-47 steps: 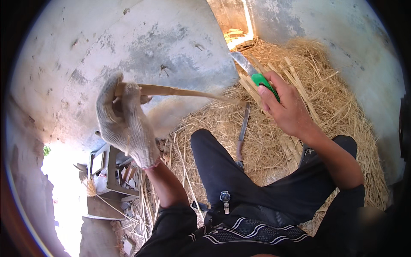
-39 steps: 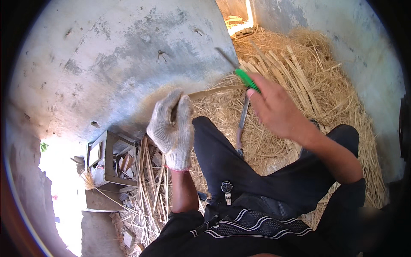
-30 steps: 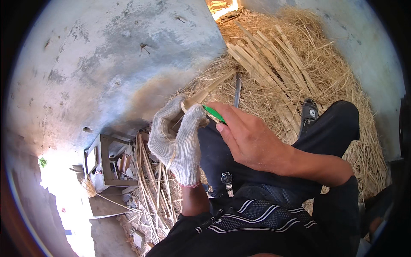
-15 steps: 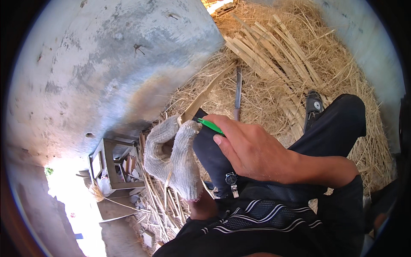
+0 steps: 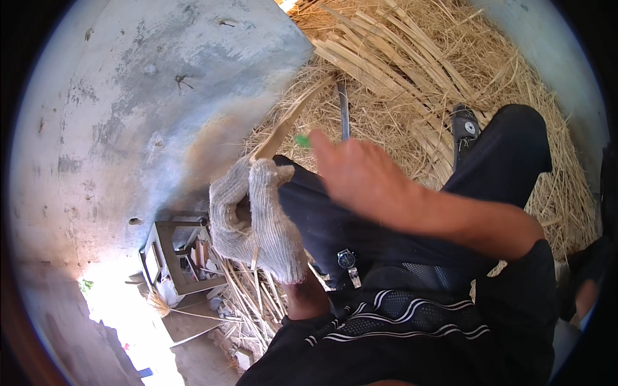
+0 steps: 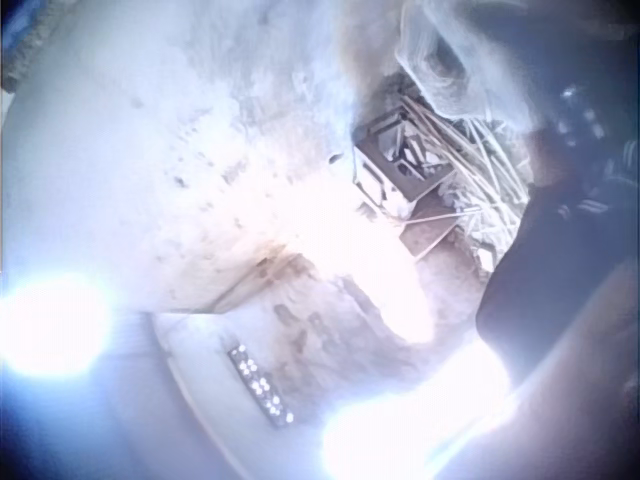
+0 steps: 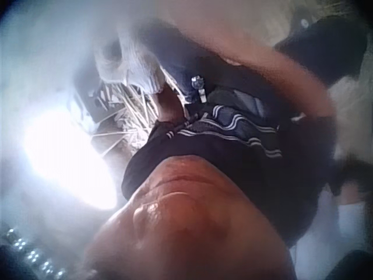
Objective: The person sits on a straw-covered floor and uses a green-handled knife to shave the outer layer off a long bamboo pole. They hold the pole with a gloved left hand and repeatedly scrape the surface with the knife in their right hand, creating thin wood shavings.
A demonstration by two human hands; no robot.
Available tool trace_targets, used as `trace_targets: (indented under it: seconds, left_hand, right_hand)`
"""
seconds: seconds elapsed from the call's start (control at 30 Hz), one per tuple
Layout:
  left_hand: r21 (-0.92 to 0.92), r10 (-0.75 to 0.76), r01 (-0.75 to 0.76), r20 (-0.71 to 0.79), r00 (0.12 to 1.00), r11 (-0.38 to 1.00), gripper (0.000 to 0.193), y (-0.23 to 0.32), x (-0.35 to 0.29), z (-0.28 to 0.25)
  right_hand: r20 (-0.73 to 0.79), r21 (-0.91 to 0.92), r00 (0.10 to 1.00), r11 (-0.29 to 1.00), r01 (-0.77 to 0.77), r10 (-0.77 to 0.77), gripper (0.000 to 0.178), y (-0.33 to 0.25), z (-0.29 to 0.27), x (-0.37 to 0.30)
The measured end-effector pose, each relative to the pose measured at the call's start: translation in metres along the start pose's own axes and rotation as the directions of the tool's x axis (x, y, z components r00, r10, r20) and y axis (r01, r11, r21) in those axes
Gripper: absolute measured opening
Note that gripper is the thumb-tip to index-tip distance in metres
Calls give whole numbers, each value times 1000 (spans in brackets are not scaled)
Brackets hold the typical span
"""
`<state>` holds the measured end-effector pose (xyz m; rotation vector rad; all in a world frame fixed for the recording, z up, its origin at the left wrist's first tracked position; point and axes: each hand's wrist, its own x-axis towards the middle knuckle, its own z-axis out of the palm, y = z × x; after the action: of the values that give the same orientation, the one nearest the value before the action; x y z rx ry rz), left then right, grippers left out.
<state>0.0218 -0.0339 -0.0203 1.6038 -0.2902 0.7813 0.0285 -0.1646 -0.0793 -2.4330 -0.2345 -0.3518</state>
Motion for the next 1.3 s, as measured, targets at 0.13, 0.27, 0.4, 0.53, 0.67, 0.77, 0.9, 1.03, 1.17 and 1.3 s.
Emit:
trace_targets:
  seconds: [0.13,0.27,0.4,0.53,0.67,0.77,0.9,1.03,1.17,1.3]
  left_hand:
    - [32,34,-35,42,999,999,4,-4,3,-2]
    - [-11,-90,90,5,996,996,2,1,5,-6]
    - [6,-26,26,16,1000,1000,8,-9,7,-14]
    - [-18,-44,44,-17,999,999,10,-6,5,-14]
    - [38,-25,26,-25,999,999,9,-8,1,-11]
    - [-19,-102,101,-4,995,995,8,-4,-1,-5]
    - [-18,-31,32,13,999,999,7,-13,8,-2]
    - [5,-77,77,7,997,997,6,-10,17,-2]
    - [-45,-74,75,26,997,996,7,-5,20,7]
    - [-20,-19,20,37,999,1000,7,-9,19,3]
  right_hand:
    - [88,-19,984,988,-153,154,16,33,5,-2]
    - [-63,307,989,946,-105,131,19,-9,-41,3]
    - [-41,464,992,877,124,-119,18,-43,-38,-12]
    - [-3,468,996,880,82,-91,15,-48,-35,-17]
    - [-41,502,995,859,96,-87,15,-45,-32,-20]
    - [-96,407,992,906,113,-81,14,-39,-29,-20]
    - [-155,267,984,955,128,-89,14,-31,-12,1]
    - [-133,166,990,984,70,-48,14,-17,-3,14]
    - [-116,195,993,980,36,-13,17,-16,-11,14]
    - [-97,185,995,982,44,-26,18,-18,-14,9]
